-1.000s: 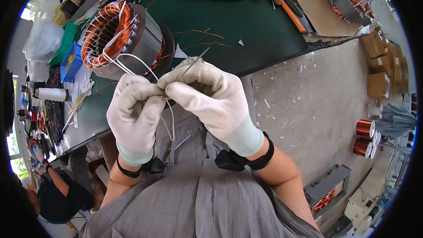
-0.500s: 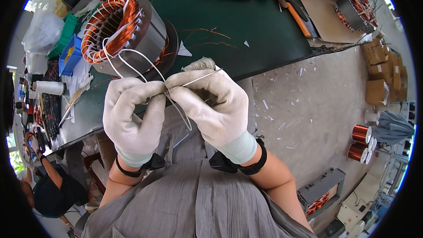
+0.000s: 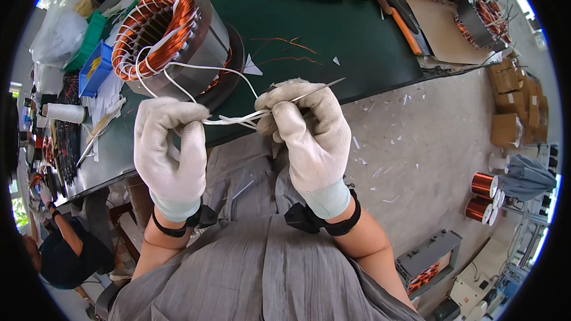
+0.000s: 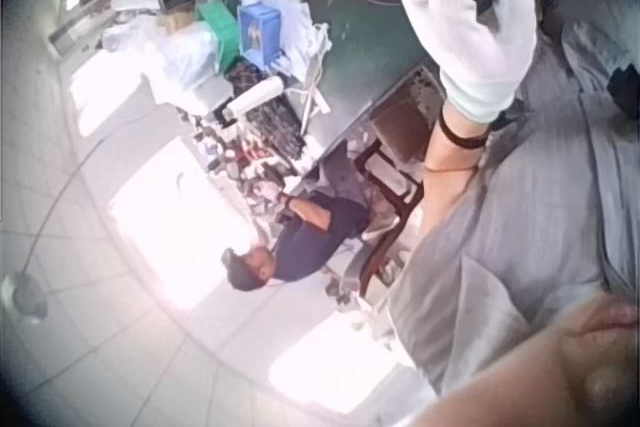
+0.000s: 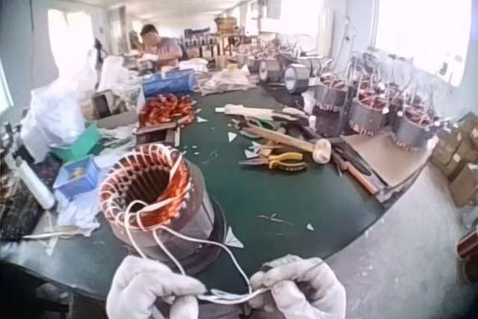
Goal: Manually tying and cutting wires on an electrical motor stator at a workbench.
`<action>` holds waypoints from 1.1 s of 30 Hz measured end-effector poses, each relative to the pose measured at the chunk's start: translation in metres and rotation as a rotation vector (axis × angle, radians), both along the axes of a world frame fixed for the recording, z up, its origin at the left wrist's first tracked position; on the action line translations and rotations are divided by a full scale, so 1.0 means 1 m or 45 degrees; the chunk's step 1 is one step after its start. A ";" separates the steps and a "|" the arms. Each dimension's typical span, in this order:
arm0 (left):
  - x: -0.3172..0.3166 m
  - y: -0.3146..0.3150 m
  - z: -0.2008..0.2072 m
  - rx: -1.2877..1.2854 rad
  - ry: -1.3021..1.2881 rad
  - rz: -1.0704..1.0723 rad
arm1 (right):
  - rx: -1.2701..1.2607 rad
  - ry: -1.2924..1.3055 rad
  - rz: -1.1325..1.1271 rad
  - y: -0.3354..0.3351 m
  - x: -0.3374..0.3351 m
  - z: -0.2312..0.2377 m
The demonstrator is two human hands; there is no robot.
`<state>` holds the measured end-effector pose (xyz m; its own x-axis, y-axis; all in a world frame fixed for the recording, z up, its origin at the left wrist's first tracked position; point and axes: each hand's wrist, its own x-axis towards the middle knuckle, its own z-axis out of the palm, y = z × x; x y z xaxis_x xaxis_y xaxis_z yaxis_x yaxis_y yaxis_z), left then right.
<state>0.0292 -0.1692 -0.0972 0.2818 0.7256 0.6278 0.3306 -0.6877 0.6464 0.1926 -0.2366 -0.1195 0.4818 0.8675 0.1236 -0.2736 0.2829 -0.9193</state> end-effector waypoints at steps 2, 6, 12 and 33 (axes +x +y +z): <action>-0.002 -0.001 0.003 -0.081 0.033 -0.117 | -0.012 0.004 -0.007 0.000 -0.001 0.002; 0.003 -0.004 0.016 -0.142 0.174 -0.161 | -0.010 -0.058 0.041 -0.001 0.001 0.007; 0.012 -0.001 0.021 -0.548 0.101 -0.407 | 0.009 0.570 0.412 -0.008 0.014 0.004; -0.077 0.031 0.045 -0.661 -0.195 -1.601 | 0.134 0.490 -0.471 -0.115 0.185 -0.028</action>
<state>-0.0473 -0.1387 -0.0524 0.8722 0.1937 0.4491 -0.4290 -0.1379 0.8927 0.3777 -0.3512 -0.1478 0.7804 0.6237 -0.0451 -0.4496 0.5094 -0.7337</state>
